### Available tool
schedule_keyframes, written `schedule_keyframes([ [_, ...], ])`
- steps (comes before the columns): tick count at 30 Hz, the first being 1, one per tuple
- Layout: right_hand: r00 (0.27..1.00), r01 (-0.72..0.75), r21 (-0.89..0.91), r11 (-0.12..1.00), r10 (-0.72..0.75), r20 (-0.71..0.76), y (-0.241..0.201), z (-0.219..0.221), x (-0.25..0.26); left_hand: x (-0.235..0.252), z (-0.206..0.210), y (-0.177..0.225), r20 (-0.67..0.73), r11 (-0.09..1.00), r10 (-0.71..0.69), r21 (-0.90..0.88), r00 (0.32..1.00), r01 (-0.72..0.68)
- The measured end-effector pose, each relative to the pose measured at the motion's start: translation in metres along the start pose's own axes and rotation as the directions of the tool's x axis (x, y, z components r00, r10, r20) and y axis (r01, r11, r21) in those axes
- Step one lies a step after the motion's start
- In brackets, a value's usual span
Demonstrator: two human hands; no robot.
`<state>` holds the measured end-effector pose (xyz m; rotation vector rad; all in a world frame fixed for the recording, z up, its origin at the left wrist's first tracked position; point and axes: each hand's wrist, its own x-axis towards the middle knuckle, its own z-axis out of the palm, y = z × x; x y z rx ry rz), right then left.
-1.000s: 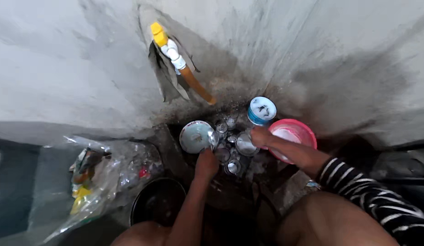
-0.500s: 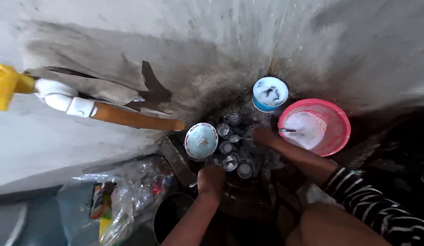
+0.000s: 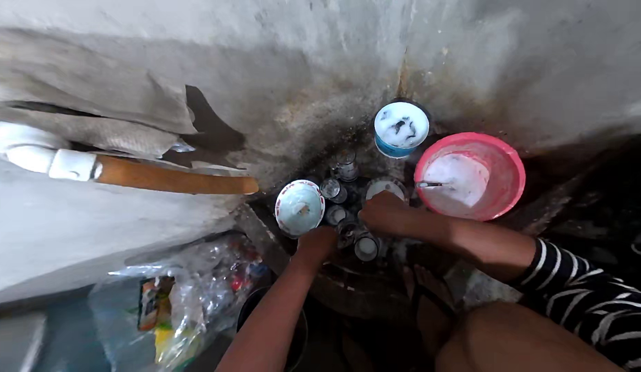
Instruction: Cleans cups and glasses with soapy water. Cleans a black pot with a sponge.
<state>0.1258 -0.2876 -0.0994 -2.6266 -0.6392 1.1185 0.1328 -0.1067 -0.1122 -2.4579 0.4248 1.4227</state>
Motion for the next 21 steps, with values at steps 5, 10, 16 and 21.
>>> schedule_keyframes([
  [5, 0.994, -0.029, 0.052, 0.998, 0.034, -0.100, 0.014, -0.014, -0.004, -0.010, -0.004, -0.027, 0.096, 0.988, 0.068, -0.141, 0.993, -0.054],
  [10, 0.950, -0.099, 0.066, 0.993, 0.114, -0.291, 0.022, -0.015, 0.003, -0.055, -0.012, -0.082, 0.055, 0.832, -0.068, -0.548, 0.996, 0.087],
  [16, 0.946, -0.005, 0.127, 0.992, 0.046, -0.320, 0.007, 0.006, 0.030, -0.067, 0.021, -0.092, -0.078, 0.786, -0.263, -0.595, 0.962, 0.167],
  [21, 0.962, -0.009, 0.142, 0.990, 0.048, -0.270, -0.002, 0.006, 0.039, -0.044, 0.057, -0.078, -0.133, 0.857, -0.249, -0.492, 0.959, 0.155],
])
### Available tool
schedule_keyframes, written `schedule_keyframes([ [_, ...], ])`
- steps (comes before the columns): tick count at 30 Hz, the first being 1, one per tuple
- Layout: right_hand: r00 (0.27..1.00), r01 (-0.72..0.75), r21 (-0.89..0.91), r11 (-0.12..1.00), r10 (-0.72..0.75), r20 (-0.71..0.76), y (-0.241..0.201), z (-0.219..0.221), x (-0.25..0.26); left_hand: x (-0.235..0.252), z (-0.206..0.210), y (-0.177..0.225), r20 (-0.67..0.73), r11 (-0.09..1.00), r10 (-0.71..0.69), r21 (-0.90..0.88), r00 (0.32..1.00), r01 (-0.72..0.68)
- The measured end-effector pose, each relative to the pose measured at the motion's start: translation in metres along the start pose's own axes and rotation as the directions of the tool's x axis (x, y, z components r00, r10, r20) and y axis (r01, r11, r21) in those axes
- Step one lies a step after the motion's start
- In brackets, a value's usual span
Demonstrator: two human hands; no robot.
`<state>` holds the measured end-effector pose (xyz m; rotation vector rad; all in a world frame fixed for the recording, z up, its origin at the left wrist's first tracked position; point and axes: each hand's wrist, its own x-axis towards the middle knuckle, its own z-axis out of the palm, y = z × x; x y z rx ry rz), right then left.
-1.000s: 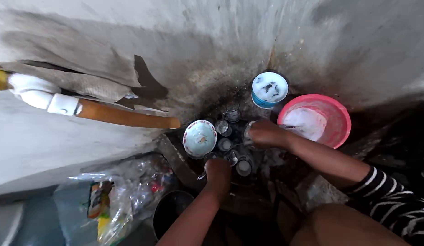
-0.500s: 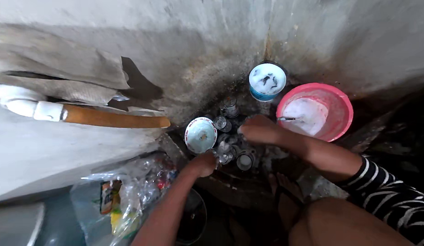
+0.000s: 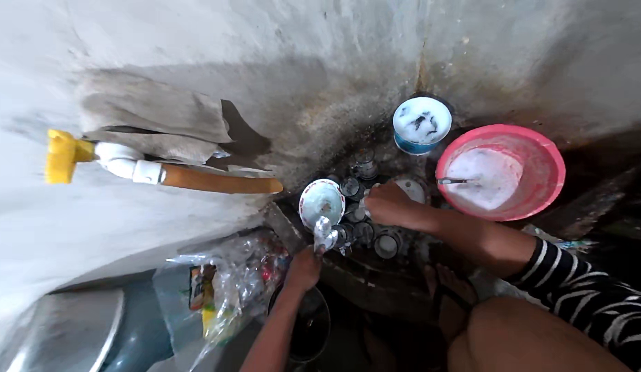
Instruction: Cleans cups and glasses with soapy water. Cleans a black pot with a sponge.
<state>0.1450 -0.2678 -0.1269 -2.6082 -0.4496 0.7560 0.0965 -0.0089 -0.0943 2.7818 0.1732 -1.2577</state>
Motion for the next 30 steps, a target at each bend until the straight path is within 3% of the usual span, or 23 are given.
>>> schedule_keyframes([
  [6, 1.000, 0.022, -0.007, 1.000, -0.022, 0.019, -0.002, 0.006, -0.002, 0.020, 0.033, 0.022, -0.020, 0.963, -0.128, 0.238, 0.992, 0.129],
  [17, 0.999, -0.011, -0.025, 1.000, 0.012, 0.044, 0.010, 0.010, -0.002, 0.032, 0.028, 0.026, -0.039, 0.964, -0.131, 0.228, 0.991, 0.136],
  [25, 0.999, 0.031, -0.068, 0.997, -0.034, -0.039, -0.010, 0.033, 0.030, 0.014, 0.015, 0.030, -0.009, 0.852, -0.148, 0.507, 0.989, 0.132],
  [30, 0.993, 0.100, -0.049, 0.994, -0.097, 0.064, -0.025, 0.040, 0.046, 0.018, 0.019, 0.052, 0.017, 0.822, -0.090, 0.566, 0.996, 0.065],
])
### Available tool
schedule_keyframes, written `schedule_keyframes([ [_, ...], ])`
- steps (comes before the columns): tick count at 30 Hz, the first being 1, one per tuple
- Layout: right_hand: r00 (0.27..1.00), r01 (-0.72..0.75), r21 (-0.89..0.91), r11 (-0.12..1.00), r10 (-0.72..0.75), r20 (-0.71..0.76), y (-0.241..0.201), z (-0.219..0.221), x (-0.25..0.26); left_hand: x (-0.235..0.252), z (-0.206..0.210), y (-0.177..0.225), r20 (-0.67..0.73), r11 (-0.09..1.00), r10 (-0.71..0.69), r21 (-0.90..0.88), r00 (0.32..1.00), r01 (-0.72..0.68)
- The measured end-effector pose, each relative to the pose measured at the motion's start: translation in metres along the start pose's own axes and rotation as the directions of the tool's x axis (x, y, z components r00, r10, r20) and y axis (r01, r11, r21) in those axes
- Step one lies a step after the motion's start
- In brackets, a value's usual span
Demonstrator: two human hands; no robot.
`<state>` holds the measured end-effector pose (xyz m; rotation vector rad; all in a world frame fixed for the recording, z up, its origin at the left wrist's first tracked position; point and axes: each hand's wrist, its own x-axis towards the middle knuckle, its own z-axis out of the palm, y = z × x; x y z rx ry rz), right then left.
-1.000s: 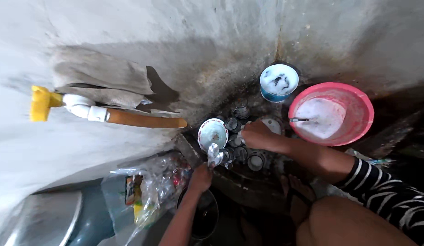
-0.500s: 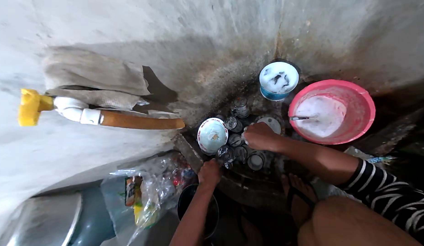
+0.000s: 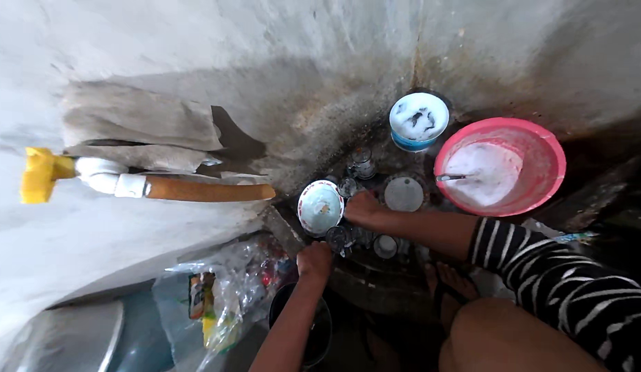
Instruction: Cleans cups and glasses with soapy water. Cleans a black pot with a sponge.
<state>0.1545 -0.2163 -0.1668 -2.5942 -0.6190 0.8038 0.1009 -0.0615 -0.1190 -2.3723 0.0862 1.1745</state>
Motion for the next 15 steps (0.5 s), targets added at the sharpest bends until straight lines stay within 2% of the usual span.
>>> schedule_keyframes([
  [2, 1.000, -0.017, 0.053, 0.998, 0.018, -0.008, 0.004, -0.007, -0.002, 0.008, 0.001, 0.007, -0.001, 0.999, 0.032, 0.018, 0.999, -0.032],
  [4, 0.992, -0.041, 0.164, 0.986, 0.060, -0.112, 0.021, -0.015, -0.009, 0.009, -0.001, 0.007, -0.023, 0.999, 0.039, 0.007, 0.999, -0.039],
  [7, 0.936, -0.095, 0.392, 0.915, 0.216, -0.278, 0.082, -0.027, -0.029, 0.001, -0.002, -0.007, -0.119, 0.998, 0.023, -0.060, 0.993, -0.030],
  [8, 0.911, -0.139, 0.420, 0.897, 0.283, -0.302, 0.108, -0.029, -0.035, -0.006, -0.003, -0.012, -0.185, 0.995, 0.010, -0.092, 0.983, -0.028],
  [11, 0.890, -0.349, 0.211, 0.913, 0.394, -0.230, 0.168, -0.020, -0.036, -0.025, -0.009, -0.014, -0.439, 0.963, 0.030, -0.227, 0.898, -0.143],
  [13, 0.897, -0.387, 0.047, 0.921, 0.388, -0.213, 0.179, 0.007, -0.025, -0.035, -0.014, 0.003, -0.544, 0.901, 0.089, -0.313, 0.834, -0.301],
  [15, 0.871, -0.428, 0.030, 0.903, 0.421, -0.252, 0.179, 0.029, -0.012, -0.036, -0.017, 0.026, -0.620, 0.801, 0.135, -0.390, 0.773, -0.453],
])
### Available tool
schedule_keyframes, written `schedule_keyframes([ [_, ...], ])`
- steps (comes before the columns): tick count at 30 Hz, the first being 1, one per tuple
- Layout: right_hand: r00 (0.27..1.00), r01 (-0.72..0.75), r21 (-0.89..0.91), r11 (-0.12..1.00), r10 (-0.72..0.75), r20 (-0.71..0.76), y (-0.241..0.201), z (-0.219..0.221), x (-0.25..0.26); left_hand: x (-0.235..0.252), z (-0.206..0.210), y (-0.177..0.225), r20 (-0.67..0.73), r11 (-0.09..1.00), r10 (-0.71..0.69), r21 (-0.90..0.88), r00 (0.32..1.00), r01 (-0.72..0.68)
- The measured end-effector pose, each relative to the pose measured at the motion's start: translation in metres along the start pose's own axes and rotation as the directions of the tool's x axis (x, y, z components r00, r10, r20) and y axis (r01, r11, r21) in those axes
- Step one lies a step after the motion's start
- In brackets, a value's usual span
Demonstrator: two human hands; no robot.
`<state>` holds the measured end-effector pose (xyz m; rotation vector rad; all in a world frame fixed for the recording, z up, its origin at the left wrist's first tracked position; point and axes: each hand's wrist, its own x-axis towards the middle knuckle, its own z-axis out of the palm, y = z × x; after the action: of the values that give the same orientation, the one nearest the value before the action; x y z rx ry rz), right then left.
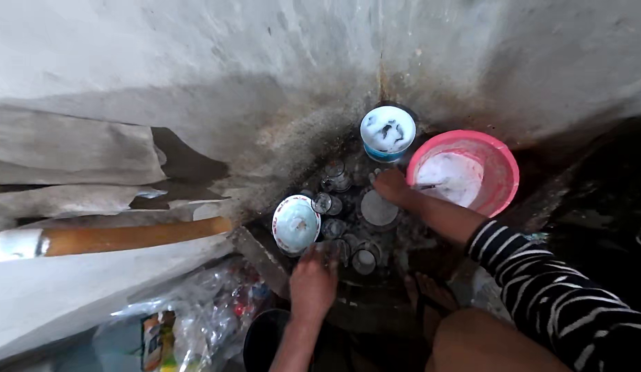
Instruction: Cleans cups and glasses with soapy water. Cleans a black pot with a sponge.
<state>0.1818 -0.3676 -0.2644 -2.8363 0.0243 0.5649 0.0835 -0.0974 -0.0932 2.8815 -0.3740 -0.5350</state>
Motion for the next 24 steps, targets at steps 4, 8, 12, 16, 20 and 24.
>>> schedule_keyframes([
  [4, 0.991, -0.127, 0.161, 0.979, 0.118, 0.066, 0.007, -0.005, 0.000, 0.012, 0.024, 0.036, -0.031, 0.952, 0.036, -0.304, 0.999, -0.044],
  [8, 0.999, -0.036, 0.127, 0.991, 0.035, 0.010, 0.016, -0.004, 0.002, 0.019, 0.051, 0.056, 0.065, 0.865, -0.043, -0.498, 0.997, 0.070],
  [12, 1.000, -0.018, 0.089, 0.996, 0.019, -0.008, 0.016, -0.014, -0.004, 0.039, 0.070, 0.057, 0.123, 0.890, -0.070, -0.440, 0.990, 0.118],
  [16, 0.999, -0.013, 0.099, 0.995, 0.009, 0.041, 0.018, -0.034, -0.016, 0.063, 0.072, 0.057, 0.072, 0.927, -0.076, -0.363, 0.995, 0.097],
  [20, 0.970, 0.090, 0.152, 0.984, -0.052, -0.240, 0.038, -0.012, -0.023, 0.079, 0.067, 0.058, -0.060, 0.949, -0.094, -0.308, 0.994, 0.071],
  [24, 0.863, 0.229, 0.277, 0.933, -0.063, -0.501, 0.051, -0.004, -0.029, 0.100, 0.062, 0.059, -0.067, 0.972, -0.081, -0.227, 0.994, 0.063],
])
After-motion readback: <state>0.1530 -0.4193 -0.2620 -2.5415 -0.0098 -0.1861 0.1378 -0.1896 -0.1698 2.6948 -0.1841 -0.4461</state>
